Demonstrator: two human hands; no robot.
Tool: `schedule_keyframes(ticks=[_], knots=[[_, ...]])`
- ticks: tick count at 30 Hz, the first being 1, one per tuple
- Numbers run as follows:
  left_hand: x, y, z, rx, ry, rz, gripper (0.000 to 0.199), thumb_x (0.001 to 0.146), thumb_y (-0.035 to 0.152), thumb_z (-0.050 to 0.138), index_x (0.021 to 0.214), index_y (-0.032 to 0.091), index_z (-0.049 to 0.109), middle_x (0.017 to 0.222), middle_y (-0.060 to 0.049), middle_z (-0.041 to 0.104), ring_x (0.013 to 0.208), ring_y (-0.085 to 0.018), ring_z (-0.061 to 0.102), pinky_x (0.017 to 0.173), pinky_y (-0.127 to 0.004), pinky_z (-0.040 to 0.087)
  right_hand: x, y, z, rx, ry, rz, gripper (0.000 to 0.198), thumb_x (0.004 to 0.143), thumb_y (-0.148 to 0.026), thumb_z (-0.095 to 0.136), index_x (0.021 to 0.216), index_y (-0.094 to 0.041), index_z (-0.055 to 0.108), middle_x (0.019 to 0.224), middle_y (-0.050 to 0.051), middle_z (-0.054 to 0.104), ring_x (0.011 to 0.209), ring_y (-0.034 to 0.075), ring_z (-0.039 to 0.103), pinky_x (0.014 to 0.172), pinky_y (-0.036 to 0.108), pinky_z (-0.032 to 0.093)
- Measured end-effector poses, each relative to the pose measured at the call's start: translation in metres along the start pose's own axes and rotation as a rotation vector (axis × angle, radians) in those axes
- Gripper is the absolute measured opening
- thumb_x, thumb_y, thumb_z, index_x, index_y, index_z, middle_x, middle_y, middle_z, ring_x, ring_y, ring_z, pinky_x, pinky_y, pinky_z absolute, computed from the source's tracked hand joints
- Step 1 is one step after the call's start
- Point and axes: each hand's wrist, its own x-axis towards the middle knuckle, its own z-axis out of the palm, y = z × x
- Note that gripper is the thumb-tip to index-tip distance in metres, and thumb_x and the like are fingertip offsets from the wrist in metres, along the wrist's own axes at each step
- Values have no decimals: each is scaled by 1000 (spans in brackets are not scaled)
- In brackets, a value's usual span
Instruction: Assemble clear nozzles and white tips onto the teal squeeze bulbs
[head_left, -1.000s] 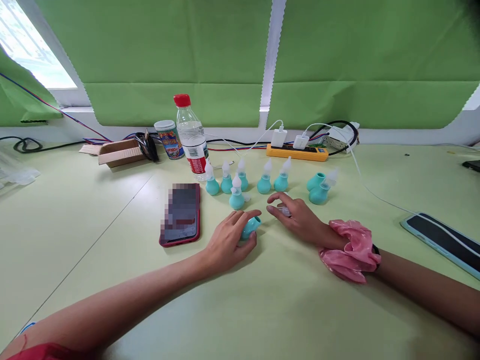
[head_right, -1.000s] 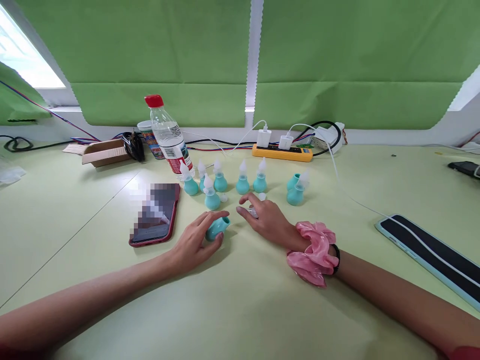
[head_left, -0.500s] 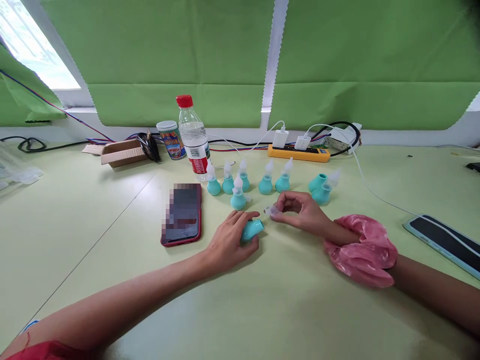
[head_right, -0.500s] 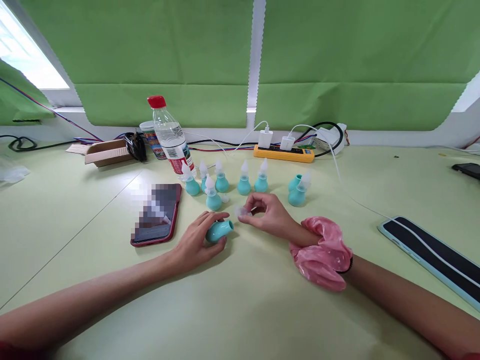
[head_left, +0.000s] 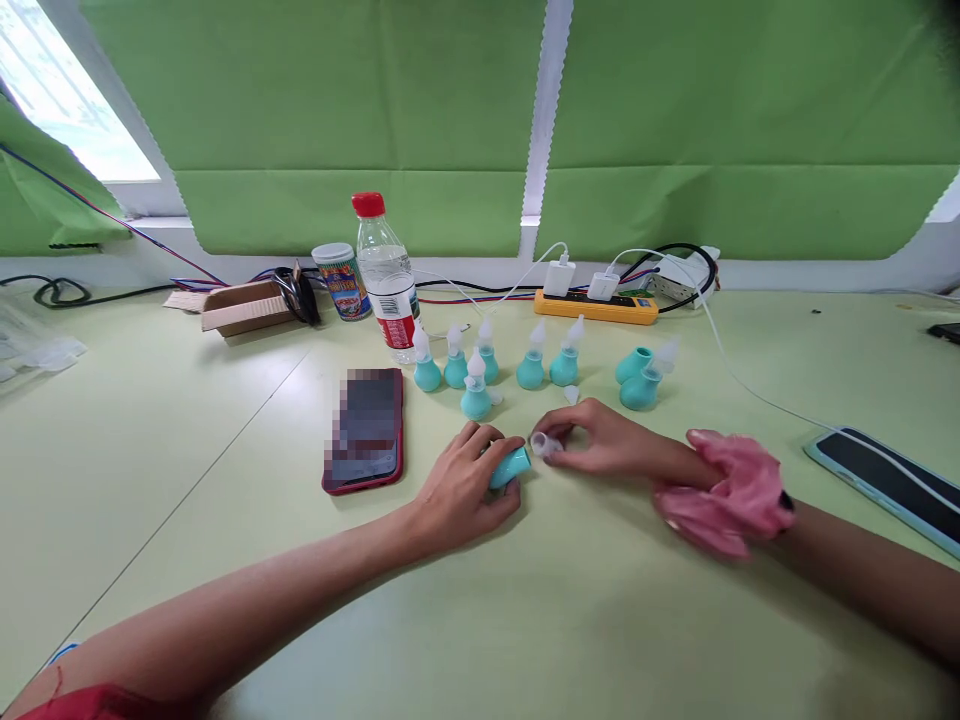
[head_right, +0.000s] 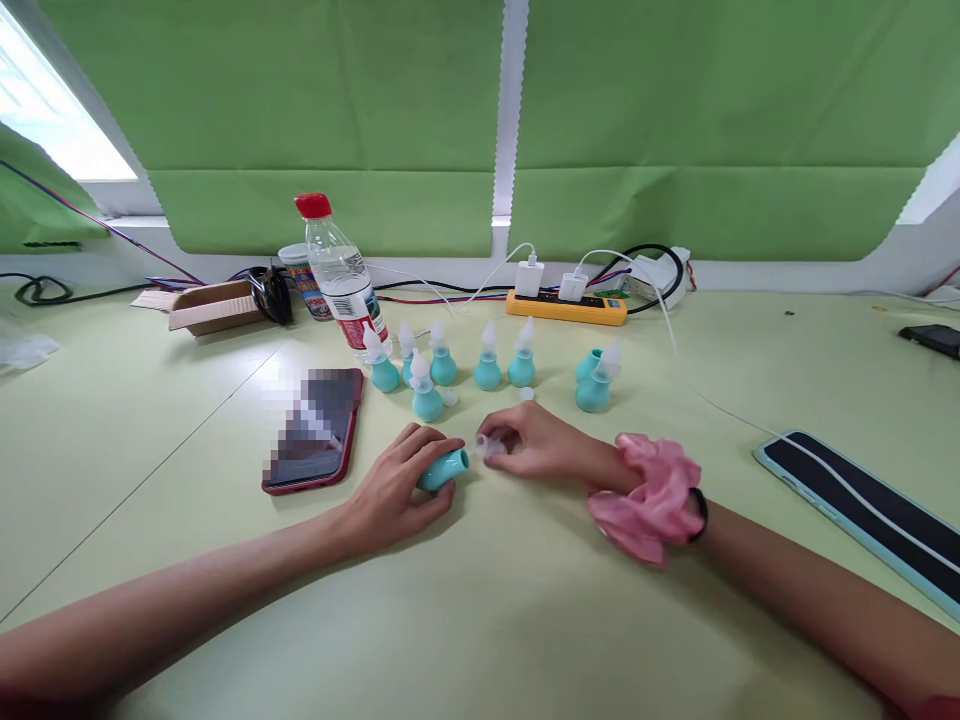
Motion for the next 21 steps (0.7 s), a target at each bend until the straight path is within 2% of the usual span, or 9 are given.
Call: schedule_keyframes(ticks=[3,4,5,9,10,12,16,18,21], knots=[[0,0,0,-16,16,-9,35,71,20,49,105,12,52,91,-10,54,85,-21,47,74,-34,45,-2,-3,-9,301,-271,-98,26,75,-37,55,89,-15,56,87,4,64,79,15,61,70,25,46],[0,0,0,-24,21,-17,34,71,20,49,104,13,52,90,-10,54,85,-21,47,74,-34,45,-1,-1,-9,318,-282,-122,27,76,-39,54,89,-15,56,87,4,64,80,15,61,70,26,46],[0,0,-1,-31,28,-25,34,71,19,49,104,13,52,90,-9,54,85,-21,48,74,-34,45,-1,2,-9,266,-232,-134,27,76,-40,53,88,-16,57,86,5,64,79,16,60,70,28,46],[0,0,-1,-40,50,-44,33,70,17,48,103,14,51,88,-9,53,85,-21,48,74,-33,45,4,13,2,-51,110,-100,22,80,-32,49,86,-15,61,92,12,60,91,23,53,79,39,39],[0,0,-1,-42,51,-45,32,70,17,49,102,14,51,88,-8,53,85,-21,48,73,-33,45,5,14,4,-65,142,-98,21,79,-31,50,86,-14,61,95,13,57,93,23,51,81,40,38],[0,0,-1,-47,49,-44,33,69,16,49,102,14,51,88,-8,53,85,-20,48,73,-33,45,5,13,5,22,82,-93,21,75,-32,55,86,-15,61,95,10,54,89,21,51,79,36,39],[0,-1,0,-65,62,-54,33,71,17,48,104,14,49,90,-8,51,86,-20,49,75,-33,45,6,9,3,451,-177,6,26,72,-37,59,86,-16,57,81,2,52,70,12,49,62,24,41],[-1,-1,0,-82,64,-72,33,71,17,48,104,15,49,92,-9,50,86,-20,50,75,-32,45,7,10,2,565,-182,48,26,73,-37,57,88,-15,56,79,1,51,66,9,46,57,22,38],[-1,-1,0,-104,53,-90,34,71,17,48,105,16,48,95,-9,49,87,-19,51,76,-32,45,8,13,2,591,-141,92,27,74,-37,57,90,-15,56,75,0,49,62,8,42,52,20,34]])
